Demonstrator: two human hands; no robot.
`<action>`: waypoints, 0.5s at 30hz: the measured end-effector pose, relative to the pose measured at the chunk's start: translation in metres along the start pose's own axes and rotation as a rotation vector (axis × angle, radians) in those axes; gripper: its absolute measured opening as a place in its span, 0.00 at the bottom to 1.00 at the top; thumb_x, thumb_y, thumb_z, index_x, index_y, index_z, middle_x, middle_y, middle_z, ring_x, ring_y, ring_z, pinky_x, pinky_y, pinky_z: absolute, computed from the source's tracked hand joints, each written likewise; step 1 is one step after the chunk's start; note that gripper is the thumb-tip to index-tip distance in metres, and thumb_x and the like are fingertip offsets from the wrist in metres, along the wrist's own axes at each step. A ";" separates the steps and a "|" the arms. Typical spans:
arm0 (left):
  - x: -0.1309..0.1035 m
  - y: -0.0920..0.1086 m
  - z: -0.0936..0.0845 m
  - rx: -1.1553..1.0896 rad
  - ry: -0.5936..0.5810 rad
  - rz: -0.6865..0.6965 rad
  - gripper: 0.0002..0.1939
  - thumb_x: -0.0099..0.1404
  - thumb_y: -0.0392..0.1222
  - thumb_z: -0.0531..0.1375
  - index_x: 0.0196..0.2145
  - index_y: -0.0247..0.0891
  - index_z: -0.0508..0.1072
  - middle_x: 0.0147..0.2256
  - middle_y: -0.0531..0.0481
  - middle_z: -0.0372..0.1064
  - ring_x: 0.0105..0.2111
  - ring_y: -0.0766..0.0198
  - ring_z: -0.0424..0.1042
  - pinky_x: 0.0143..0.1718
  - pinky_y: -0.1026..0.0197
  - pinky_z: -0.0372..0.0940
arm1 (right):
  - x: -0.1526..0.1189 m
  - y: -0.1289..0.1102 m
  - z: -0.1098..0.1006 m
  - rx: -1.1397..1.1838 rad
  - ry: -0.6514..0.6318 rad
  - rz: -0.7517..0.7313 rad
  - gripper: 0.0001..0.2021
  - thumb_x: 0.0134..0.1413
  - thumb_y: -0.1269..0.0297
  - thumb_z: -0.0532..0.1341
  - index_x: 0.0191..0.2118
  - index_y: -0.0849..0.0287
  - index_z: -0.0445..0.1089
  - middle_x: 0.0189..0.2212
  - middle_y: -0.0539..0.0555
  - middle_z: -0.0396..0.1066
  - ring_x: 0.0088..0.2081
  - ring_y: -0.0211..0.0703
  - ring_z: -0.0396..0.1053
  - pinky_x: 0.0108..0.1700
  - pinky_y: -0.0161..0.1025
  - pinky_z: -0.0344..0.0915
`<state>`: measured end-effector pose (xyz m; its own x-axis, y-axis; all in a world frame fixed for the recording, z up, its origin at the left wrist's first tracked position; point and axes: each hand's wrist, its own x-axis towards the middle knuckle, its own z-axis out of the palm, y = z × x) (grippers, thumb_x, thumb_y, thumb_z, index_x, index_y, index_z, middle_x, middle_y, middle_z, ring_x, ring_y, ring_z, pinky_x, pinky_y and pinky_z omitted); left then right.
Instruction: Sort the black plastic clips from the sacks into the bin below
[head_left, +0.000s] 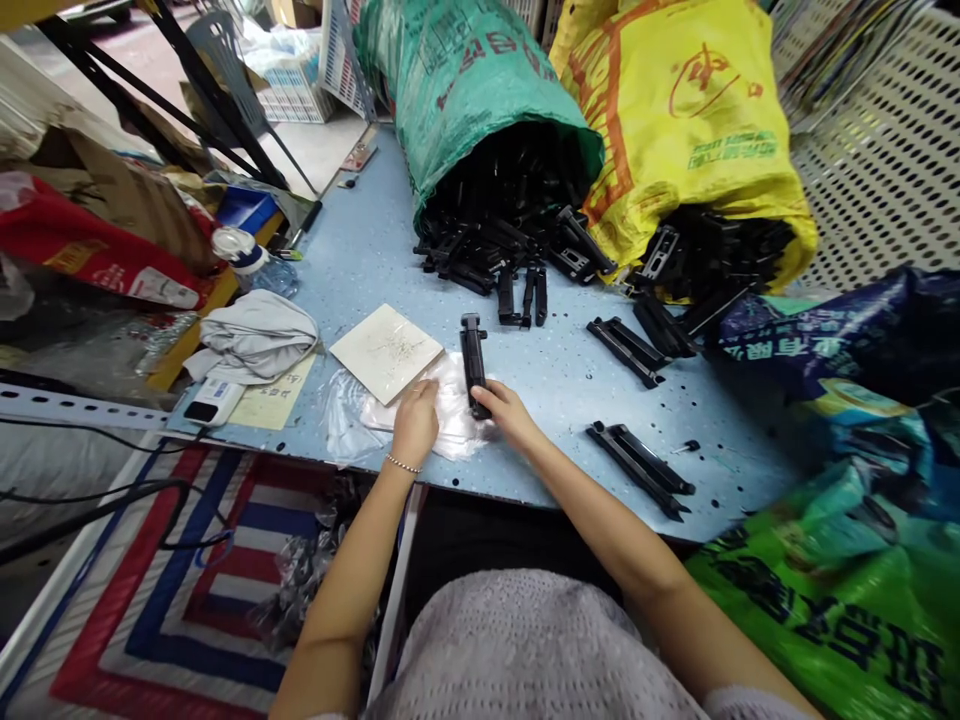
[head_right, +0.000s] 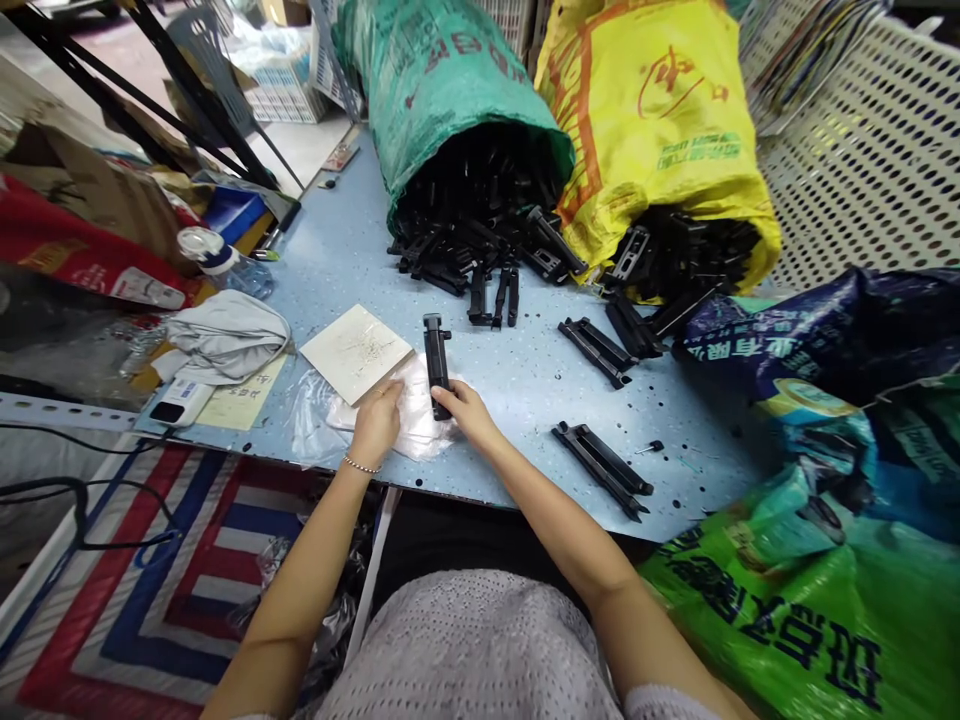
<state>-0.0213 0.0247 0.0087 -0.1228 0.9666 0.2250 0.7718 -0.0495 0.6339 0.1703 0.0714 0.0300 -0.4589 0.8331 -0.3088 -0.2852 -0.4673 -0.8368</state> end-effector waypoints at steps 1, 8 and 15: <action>0.001 -0.002 -0.002 0.023 0.015 0.010 0.24 0.58 0.24 0.50 0.50 0.31 0.73 0.52 0.36 0.71 0.55 0.50 0.69 0.60 0.43 0.61 | -0.005 0.000 -0.004 -0.037 -0.026 0.009 0.19 0.44 0.50 0.71 0.34 0.60 0.71 0.24 0.48 0.72 0.27 0.37 0.71 0.30 0.33 0.67; -0.008 0.001 -0.021 -0.056 -0.032 0.024 0.37 0.60 0.25 0.51 0.67 0.37 0.55 0.65 0.38 0.55 0.66 0.52 0.56 0.65 0.45 0.57 | -0.031 0.000 -0.036 -0.074 -0.352 0.538 0.21 0.52 0.49 0.65 0.36 0.67 0.71 0.26 0.59 0.75 0.20 0.35 0.69 0.18 0.29 0.62; -0.069 0.063 -0.028 -0.181 -0.307 0.293 0.40 0.65 0.26 0.49 0.71 0.43 0.40 0.68 0.39 0.46 0.68 0.55 0.49 0.66 0.47 0.54 | -0.036 0.003 0.003 -0.422 -0.188 0.193 0.20 0.51 0.54 0.68 0.46 0.60 0.67 0.29 0.51 0.72 0.24 0.34 0.66 0.23 0.31 0.62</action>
<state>0.0184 -0.0524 0.0541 0.2958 0.9338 0.2012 0.6218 -0.3481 0.7016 0.1835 0.0390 0.0396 -0.6243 0.6574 -0.4220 0.1674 -0.4151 -0.8942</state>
